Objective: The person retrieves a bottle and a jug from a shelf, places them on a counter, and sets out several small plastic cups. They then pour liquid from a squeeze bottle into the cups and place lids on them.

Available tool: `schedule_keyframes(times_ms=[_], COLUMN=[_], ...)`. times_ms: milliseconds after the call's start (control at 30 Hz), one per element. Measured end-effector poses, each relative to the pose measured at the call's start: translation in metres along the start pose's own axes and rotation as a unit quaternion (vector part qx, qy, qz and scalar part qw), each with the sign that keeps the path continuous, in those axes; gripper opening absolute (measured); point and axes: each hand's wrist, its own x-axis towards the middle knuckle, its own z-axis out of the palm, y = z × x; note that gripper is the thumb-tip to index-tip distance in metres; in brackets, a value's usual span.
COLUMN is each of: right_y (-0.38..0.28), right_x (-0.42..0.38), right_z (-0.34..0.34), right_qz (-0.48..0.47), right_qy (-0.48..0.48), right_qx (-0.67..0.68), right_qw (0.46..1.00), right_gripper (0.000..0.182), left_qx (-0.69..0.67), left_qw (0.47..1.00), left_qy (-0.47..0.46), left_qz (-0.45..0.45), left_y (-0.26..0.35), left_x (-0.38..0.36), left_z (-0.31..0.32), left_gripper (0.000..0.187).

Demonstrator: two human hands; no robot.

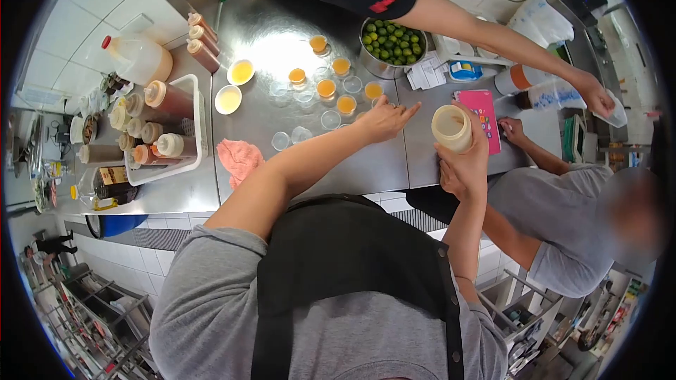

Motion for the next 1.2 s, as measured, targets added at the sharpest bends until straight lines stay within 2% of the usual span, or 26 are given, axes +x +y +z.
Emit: schedule_keyframes(times_ms=[67,133,267,333,400,467,533,633,700,767,833,933,967,1033,1133,1200], right_y=[0.003,0.007,0.017,0.017,0.015,0.016,0.015,0.011,0.006,-0.006,-0.018,-0.031,-0.032,-0.037,-0.044,-0.048], right_x=[-0.006,-0.013,-0.014,-0.009,-0.006,-0.001,0.005,0.016,0.024,0.029,0.032,0.034,0.034,0.034,0.032,0.032], right_z=[-0.002,-0.005,0.0,0.008,0.014,0.023,0.032,0.045,0.053,0.058,0.06,0.062,0.063,0.064,0.066,0.068], right_qz=[0.003,0.002,0.02,0.024,0.034,0.027,0.02,-0.018,-0.07,-0.072,-0.073,-0.074,-0.082,-0.086,-0.088,-0.104], right_qy=[0.009,0.014,0.017,0.008,-0.013,-0.022,-0.034,-0.063,-0.082,-0.089,-0.089,-0.09,-0.094,-0.095,-0.121,-0.13], right_qx=[0.005,0.014,0.049,0.067,0.104,0.099,0.095,0.069,0.022,-0.013,-0.051,-0.086,-0.112,-0.143,-0.182,-0.195], right_qw=[1.0,1.0,0.998,0.997,0.994,0.994,0.995,0.995,0.994,0.993,0.992,0.989,0.986,0.981,0.972,0.967], right_gripper=[0.079,0.079,0.077,0.076,0.077,0.077,0.078,0.079,0.079,0.078,0.077,0.076,0.076,0.076,0.078,0.078], left_qx=[-0.005,0.038,0.075,-0.046,-0.089,-0.073,-0.14,-0.143,-0.167,-0.195,-0.189,-0.221,-0.221,-0.148,-0.133,-0.149], left_qw=[0.999,0.999,0.994,0.995,0.984,0.964,0.929,0.917,0.919,0.921,0.928,0.926,0.927,0.94,0.95,0.952], left_qy=[-0.034,0.036,0.071,0.081,0.106,0.176,0.209,0.181,0.172,0.161,0.074,0.069,0.071,0.178,0.174,0.159], left_qz=[-0.002,0.017,0.019,-0.035,-0.109,-0.186,-0.271,-0.324,-0.313,-0.297,-0.314,-0.299,-0.294,-0.251,-0.224,-0.214], left_y=[0.002,0.001,0.016,0.02,0.014,-0.007,-0.031,-0.049,-0.057,-0.065,-0.077,-0.089,-0.085,-0.066,-0.032,-0.024], left_x=[0.004,0.002,-0.037,-0.074,-0.118,-0.166,-0.204,-0.238,-0.242,-0.241,-0.235,-0.227,-0.22,-0.2,-0.165,-0.151], left_z=[0.005,0.012,-0.034,-0.058,-0.067,-0.062,-0.062,-0.053,-0.044,-0.038,-0.036,-0.049,-0.058,-0.085,-0.125,-0.128], left_gripper=[0.07,0.075,0.084,0.086,0.074,0.067,0.066,0.071,0.071,0.07,0.067,0.063,0.063,0.054,0.049,0.05])
